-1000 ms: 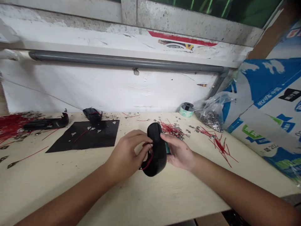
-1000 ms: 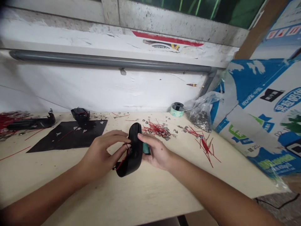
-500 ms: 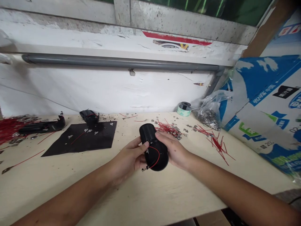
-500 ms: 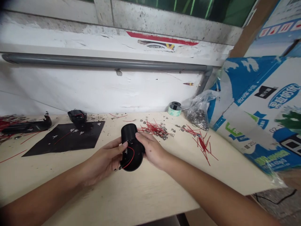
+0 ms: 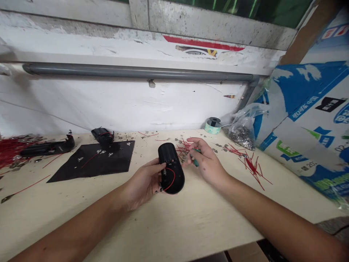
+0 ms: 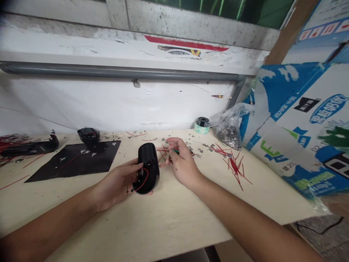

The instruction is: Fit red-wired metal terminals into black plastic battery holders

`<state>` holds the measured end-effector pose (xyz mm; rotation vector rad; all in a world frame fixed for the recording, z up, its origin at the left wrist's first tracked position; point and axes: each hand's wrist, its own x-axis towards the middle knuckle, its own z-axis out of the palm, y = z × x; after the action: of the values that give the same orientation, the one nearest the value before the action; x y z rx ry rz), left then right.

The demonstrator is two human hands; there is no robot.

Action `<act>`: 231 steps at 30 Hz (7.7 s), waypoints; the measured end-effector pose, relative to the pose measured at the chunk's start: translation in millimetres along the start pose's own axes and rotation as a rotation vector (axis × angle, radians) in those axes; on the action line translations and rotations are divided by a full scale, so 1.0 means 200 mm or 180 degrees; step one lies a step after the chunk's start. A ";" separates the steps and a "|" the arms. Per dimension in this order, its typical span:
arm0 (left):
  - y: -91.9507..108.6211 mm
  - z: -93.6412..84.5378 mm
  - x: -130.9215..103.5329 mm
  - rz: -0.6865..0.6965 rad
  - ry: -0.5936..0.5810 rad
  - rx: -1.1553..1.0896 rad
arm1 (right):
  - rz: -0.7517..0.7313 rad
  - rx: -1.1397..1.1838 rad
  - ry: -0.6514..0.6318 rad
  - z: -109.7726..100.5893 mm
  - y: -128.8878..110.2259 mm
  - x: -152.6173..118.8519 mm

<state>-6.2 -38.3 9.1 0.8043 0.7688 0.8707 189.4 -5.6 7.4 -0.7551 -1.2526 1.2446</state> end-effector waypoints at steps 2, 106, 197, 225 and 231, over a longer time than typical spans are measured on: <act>0.00 0.00 0.00 0.0021 -0.0039 0.0020 | -0.0004 -0.0083 -0.0108 0.00 0.00 0.00; 0.02 -0.01 -0.04 0.1499 0.0657 0.2002 | 0.0724 -0.0380 -0.0127 0.01 0.02 0.00; 0.02 -0.05 -0.04 0.2775 -0.0126 0.3352 | 0.1454 0.0781 -0.0188 0.05 0.03 -0.04; 0.00 -0.01 -0.01 0.1233 0.0449 0.1431 | 0.0064 -0.0693 -0.0985 0.03 0.04 -0.04; 0.00 -0.01 0.00 0.1007 0.0037 0.1441 | 0.0067 -0.0943 -0.1005 0.05 0.02 -0.06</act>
<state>-8.5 -38.5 8.2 1.3493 0.8767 0.9959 181.3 -18.5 2.7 -0.8043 -1.7178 1.2424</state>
